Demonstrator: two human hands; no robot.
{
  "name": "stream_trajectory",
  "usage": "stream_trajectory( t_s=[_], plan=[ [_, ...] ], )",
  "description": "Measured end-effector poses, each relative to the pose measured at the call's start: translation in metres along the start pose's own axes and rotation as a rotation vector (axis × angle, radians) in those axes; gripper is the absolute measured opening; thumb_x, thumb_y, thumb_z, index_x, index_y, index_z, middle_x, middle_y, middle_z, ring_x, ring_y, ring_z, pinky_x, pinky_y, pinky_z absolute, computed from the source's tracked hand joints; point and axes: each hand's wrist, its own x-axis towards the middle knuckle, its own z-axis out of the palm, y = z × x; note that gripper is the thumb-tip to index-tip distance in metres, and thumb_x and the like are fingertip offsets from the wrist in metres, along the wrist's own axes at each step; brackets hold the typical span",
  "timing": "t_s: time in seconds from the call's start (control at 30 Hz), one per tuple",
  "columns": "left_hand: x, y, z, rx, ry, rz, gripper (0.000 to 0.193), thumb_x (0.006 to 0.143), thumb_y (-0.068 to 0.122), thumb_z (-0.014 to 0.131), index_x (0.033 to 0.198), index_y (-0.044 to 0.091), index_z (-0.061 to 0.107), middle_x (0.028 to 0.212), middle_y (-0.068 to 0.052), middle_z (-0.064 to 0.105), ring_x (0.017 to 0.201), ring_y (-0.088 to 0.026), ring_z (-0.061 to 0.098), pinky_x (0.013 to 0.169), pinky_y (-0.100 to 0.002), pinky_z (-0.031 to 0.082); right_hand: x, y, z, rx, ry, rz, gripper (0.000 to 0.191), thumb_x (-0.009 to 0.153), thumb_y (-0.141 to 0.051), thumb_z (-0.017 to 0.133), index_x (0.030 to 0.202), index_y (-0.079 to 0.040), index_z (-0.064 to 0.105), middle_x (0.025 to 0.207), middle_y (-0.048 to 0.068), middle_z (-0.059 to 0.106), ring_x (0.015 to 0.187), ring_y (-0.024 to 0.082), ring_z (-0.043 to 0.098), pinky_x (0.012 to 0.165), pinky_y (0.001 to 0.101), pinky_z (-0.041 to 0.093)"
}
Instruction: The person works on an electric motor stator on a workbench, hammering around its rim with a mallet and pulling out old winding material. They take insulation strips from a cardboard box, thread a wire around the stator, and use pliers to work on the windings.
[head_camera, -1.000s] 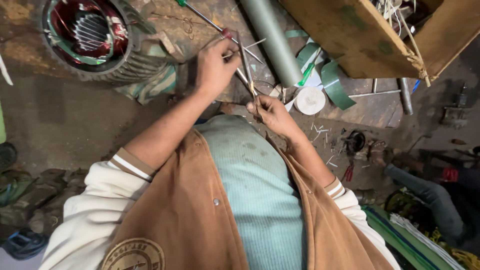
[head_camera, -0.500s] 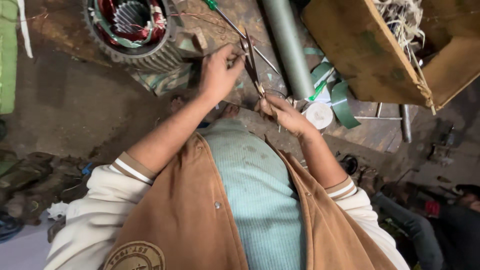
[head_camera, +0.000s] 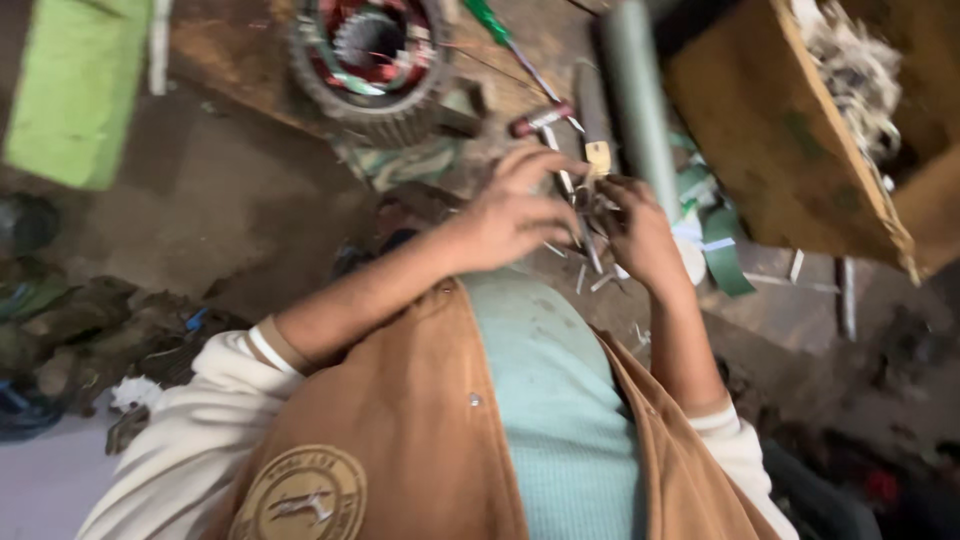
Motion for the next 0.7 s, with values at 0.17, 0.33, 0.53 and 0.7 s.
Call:
stream_trajectory(
  t_s=[0.17,0.33,0.53,0.7],
  plan=[
    [-0.015,0.026,-0.044,-0.027,0.012,0.15,0.024,0.073,0.011,0.084,0.089,0.027,0.079,0.151,-0.008,0.051,0.145,-0.036,0.038,0.121,-0.051,0.033,-0.008,-0.065,0.015,1.137,-0.254,0.625,0.031,0.106,-0.022,0.064,0.12,0.005,0.072,0.105,0.008,0.066,0.095,0.016,0.057,0.081,0.0291,0.044],
    [-0.043,0.023,-0.111,0.127,0.121,0.203,0.023,0.094,0.006,0.084,0.111,0.019,0.078,0.148,-0.007,0.054,0.141,-0.027,0.051,0.12,-0.041,0.045,-0.003,-0.104,0.023,1.14,-0.071,0.201,0.028,0.108,-0.021,0.065,0.104,0.007,0.068,0.113,0.009,0.067,0.107,0.018,0.062,0.093,0.0309,0.049],
    [-0.078,-0.02,-0.222,0.812,0.151,0.098,0.023,0.093,0.011,0.07,0.115,0.01,0.076,0.133,-0.008,0.067,0.131,-0.029,0.06,0.109,-0.042,0.049,-0.001,-0.141,0.035,1.248,0.209,0.287,0.036,0.105,-0.034,0.068,0.11,0.002,0.066,0.096,0.01,0.067,0.081,0.021,0.064,0.073,0.0319,0.051],
    [-0.056,-0.032,-0.252,0.617,0.024,0.333,0.012,0.09,0.018,0.078,0.094,0.009,0.07,0.105,-0.003,0.07,0.121,-0.026,0.066,0.108,-0.044,0.052,0.004,-0.186,0.044,1.141,0.308,0.366,0.039,0.105,-0.037,0.063,0.11,0.002,0.065,0.085,0.012,0.068,0.069,0.02,0.065,0.064,0.0316,0.052]
  ],
)
